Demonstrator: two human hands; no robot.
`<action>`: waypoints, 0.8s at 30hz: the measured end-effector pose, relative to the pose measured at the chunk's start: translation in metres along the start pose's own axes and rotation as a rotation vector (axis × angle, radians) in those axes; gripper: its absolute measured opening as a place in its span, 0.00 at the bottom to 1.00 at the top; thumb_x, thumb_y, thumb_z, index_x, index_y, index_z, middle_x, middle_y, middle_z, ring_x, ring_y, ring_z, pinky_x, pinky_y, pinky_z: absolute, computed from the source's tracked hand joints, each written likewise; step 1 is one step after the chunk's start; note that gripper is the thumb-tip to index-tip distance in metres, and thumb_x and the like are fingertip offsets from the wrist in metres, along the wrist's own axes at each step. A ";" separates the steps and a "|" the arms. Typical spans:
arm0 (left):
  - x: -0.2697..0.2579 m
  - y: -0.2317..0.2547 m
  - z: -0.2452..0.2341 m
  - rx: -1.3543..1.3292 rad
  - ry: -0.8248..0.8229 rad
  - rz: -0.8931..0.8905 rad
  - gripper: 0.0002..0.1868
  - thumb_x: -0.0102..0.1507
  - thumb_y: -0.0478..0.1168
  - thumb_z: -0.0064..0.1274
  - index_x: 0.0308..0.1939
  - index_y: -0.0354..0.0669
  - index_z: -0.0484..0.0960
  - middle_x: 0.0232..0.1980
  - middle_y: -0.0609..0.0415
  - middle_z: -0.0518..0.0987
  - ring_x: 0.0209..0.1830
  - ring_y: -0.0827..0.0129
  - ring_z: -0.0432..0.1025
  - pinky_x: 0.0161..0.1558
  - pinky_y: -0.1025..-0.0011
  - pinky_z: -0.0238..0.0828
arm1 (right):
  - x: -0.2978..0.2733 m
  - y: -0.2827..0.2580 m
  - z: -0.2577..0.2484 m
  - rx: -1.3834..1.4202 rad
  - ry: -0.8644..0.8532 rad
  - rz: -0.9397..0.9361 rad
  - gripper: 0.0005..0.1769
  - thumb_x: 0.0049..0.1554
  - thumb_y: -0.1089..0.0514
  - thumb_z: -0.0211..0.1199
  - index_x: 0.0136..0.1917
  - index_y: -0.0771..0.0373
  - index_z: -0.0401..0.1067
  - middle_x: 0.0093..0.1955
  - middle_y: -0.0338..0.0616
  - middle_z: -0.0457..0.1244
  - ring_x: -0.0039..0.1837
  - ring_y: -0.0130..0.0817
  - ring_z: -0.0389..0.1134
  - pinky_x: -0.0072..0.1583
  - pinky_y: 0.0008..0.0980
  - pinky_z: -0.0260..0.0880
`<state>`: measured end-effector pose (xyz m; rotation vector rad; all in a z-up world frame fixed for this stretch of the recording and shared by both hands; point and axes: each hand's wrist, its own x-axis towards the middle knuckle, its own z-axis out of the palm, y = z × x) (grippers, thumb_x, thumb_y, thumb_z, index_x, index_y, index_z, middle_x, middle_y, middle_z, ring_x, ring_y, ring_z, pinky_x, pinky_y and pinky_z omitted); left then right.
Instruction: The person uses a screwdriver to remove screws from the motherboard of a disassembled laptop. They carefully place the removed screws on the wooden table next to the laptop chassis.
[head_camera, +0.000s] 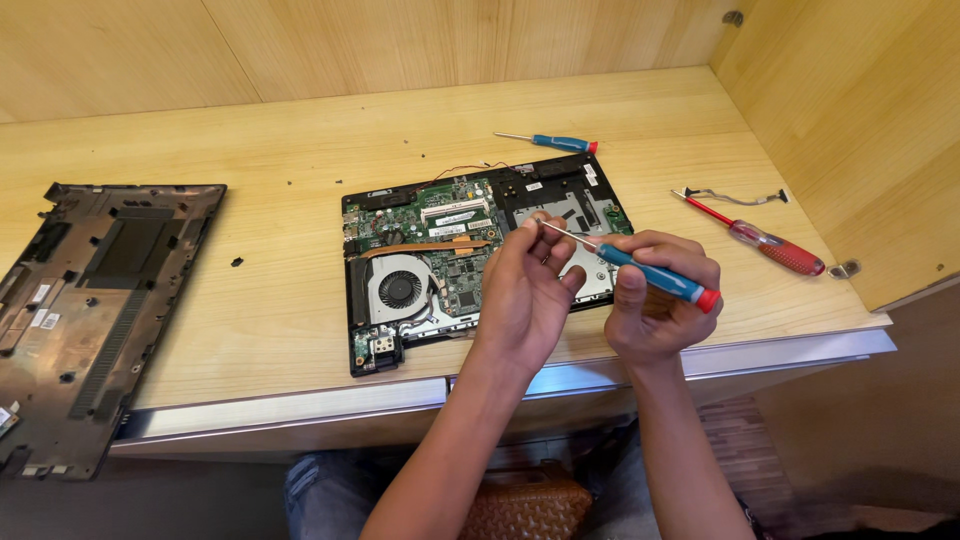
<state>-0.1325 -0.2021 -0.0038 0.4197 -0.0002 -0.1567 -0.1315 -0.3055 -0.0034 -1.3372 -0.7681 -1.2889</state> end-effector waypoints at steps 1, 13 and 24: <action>-0.001 0.001 0.001 0.000 0.000 -0.001 0.04 0.67 0.41 0.40 0.40 0.48 0.69 0.38 0.64 0.71 0.33 0.79 0.65 0.31 0.77 0.57 | 0.000 0.000 0.000 -0.001 0.000 0.000 0.13 0.59 0.62 0.57 0.42 0.75 0.59 0.39 0.58 0.59 0.41 0.51 0.69 0.43 0.45 0.75; -0.002 0.010 0.004 0.205 0.015 0.072 0.04 0.67 0.38 0.38 0.41 0.43 0.68 0.40 0.59 0.70 0.37 0.76 0.67 0.36 0.73 0.65 | -0.001 0.002 -0.002 -0.007 -0.011 0.007 0.14 0.59 0.61 0.57 0.42 0.75 0.58 0.40 0.58 0.58 0.42 0.54 0.69 0.42 0.49 0.76; 0.005 0.032 -0.010 0.746 -0.030 0.113 0.09 0.66 0.38 0.44 0.38 0.38 0.78 0.32 0.55 0.76 0.32 0.76 0.72 0.33 0.70 0.78 | 0.001 0.003 -0.007 0.060 -0.053 0.051 0.15 0.60 0.61 0.55 0.43 0.76 0.55 0.40 0.61 0.57 0.41 0.63 0.69 0.41 0.52 0.75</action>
